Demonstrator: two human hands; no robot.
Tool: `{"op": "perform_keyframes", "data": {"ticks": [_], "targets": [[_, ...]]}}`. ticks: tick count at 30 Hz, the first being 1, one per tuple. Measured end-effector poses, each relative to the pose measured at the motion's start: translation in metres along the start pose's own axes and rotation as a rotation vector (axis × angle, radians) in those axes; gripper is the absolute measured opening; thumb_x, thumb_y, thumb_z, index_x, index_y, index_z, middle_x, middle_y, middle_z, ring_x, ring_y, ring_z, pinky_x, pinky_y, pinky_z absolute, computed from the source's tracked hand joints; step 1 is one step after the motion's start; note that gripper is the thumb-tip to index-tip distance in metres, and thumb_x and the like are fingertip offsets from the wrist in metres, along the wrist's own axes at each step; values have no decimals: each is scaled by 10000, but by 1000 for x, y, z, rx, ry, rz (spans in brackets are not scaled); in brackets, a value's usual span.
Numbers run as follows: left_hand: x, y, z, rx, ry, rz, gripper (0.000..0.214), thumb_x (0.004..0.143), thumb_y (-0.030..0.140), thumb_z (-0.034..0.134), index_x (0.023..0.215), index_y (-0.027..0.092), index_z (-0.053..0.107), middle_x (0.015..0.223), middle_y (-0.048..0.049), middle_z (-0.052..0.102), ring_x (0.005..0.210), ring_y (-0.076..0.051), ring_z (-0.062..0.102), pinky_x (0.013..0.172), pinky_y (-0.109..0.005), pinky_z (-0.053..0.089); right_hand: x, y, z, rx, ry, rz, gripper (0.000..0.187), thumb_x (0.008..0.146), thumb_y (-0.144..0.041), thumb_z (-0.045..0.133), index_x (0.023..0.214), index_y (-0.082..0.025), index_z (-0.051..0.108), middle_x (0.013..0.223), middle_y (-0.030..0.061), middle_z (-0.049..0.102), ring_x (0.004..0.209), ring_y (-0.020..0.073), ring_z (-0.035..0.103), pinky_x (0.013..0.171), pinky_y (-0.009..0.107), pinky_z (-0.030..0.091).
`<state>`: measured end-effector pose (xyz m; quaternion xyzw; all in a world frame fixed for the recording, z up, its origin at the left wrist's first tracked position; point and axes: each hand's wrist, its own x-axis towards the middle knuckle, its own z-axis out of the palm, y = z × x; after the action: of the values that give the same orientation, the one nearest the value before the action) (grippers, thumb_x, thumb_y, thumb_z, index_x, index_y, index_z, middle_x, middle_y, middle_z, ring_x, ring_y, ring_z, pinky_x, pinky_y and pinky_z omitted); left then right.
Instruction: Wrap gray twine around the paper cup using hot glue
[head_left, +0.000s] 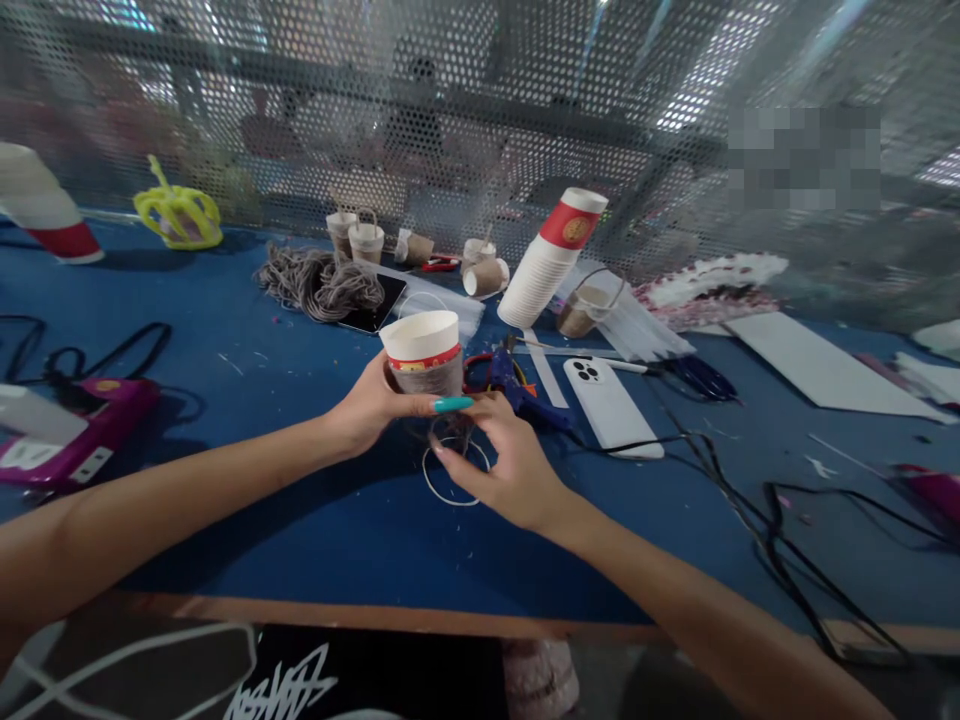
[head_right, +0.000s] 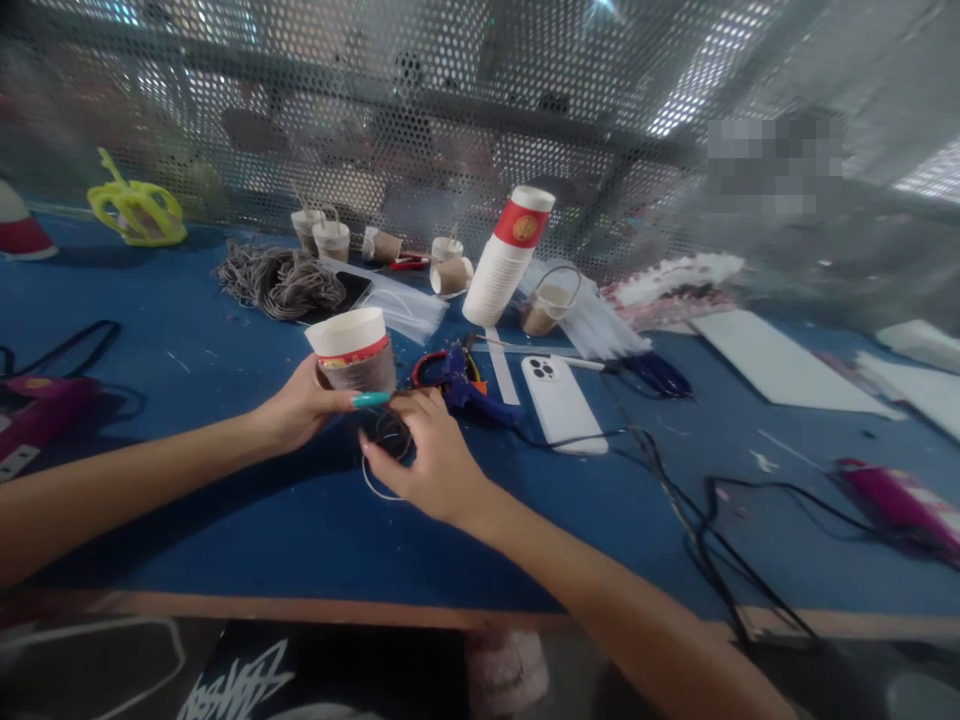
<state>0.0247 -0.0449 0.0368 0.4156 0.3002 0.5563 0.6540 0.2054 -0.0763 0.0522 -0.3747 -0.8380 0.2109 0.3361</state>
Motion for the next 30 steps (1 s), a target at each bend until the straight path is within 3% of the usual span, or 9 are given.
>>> {"op": "perform_keyframes", "data": {"ticks": [3,8,10,15,19,24,30], "targets": [[-3,-1,6,33,-21,8,590,481,162,922,1000,137,643,901,-31,727,856,-182,688,884,-352,545,1,0,6,64,11,93,288,777,-386,695,989,-222,590,1021,88,637,1021,278,583,921,501,499],[-4,-6,8,51,92,43,640,462,153,925,1016,155,604,955,-40,717,909,-212,685,875,-379,554,4,6,11,378,107,390,469,722,-468,744,992,-234,441,965,48,565,837,197,598,751,414,555],[-4,-6,7,59,90,42,653,466,170,931,1025,165,594,992,-48,719,964,-235,688,916,-407,553,5,10,12,425,126,444,556,675,-478,783,1031,-232,433,1019,58,559,861,194,600,763,415,563],[-6,-6,4,126,6,8,614,565,282,915,1070,190,579,1094,-74,708,1090,-288,671,995,-469,538,6,14,12,510,54,449,582,701,-488,775,1138,-236,484,1144,93,574,989,228,621,863,458,567],[-9,-7,1,191,-120,-5,748,648,307,873,1282,230,483,1301,-107,620,1265,-320,584,1090,-496,488,8,18,8,547,37,415,552,681,-503,799,1095,-233,553,1182,103,609,1052,251,621,959,492,529],[-7,-11,-8,413,-259,231,1171,587,265,913,1496,385,185,1564,-100,313,1425,-369,409,1144,-556,425,12,21,-2,642,49,430,538,678,-515,805,1084,-229,600,1080,78,690,995,244,655,946,482,528],[0,-14,-18,633,-246,417,1066,720,356,834,1499,471,114,1604,-71,169,1384,-387,420,1000,-563,544,14,16,-9,716,52,441,437,644,-460,840,973,-232,667,1013,48,734,944,223,680,921,455,546]]}}
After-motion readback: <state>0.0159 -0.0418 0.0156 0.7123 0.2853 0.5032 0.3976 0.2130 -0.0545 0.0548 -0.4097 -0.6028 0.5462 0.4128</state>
